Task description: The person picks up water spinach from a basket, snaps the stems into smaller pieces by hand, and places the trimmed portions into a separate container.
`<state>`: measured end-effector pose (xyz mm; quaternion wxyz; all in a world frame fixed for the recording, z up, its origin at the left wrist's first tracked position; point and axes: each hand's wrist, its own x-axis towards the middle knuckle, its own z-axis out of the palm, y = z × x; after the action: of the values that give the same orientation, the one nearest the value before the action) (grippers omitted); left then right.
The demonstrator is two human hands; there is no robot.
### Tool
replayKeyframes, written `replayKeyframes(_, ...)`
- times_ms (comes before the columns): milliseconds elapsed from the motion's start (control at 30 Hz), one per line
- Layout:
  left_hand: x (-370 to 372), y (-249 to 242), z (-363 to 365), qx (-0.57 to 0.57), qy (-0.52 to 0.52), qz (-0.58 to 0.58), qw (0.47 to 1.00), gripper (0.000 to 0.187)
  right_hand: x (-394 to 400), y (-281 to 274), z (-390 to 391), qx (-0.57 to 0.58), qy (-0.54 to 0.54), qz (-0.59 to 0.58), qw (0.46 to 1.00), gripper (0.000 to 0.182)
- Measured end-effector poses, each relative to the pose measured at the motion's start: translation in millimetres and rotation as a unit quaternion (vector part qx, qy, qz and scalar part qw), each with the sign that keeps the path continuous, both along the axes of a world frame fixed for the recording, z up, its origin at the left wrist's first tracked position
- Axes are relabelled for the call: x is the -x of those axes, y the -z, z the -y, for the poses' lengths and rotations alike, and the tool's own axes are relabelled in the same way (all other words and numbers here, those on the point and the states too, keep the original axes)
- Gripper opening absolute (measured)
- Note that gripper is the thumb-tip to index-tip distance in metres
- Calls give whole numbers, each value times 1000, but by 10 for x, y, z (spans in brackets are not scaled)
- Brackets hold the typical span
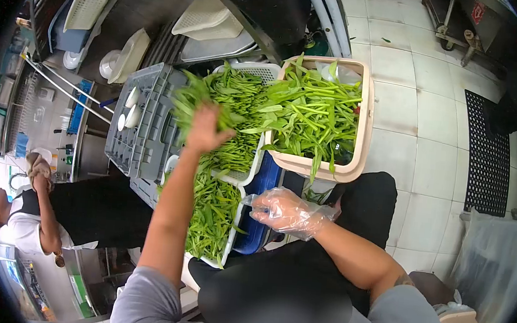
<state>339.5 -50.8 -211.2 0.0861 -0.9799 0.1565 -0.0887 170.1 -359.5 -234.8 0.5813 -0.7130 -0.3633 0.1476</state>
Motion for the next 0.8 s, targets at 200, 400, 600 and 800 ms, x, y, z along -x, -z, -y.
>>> replayKeyframes(200,135,287,21,58,-63,-127,988,93,-118,52,59,-26,8,-5,1000,33)
replayKeyframes(400,-73,240,-100,-15,-114,-6,993,73,-135,-49,85,6,24,-19,1000,31)
replayKeyframes(600,-17,96,-105,26,-137,-171,975,82,-53,-60,-37,59,24,1,998,31)
replayKeyframes(800,758,-370,-250,184,-37,12,982,58,71,-37,-76,63,57,24,996,28)
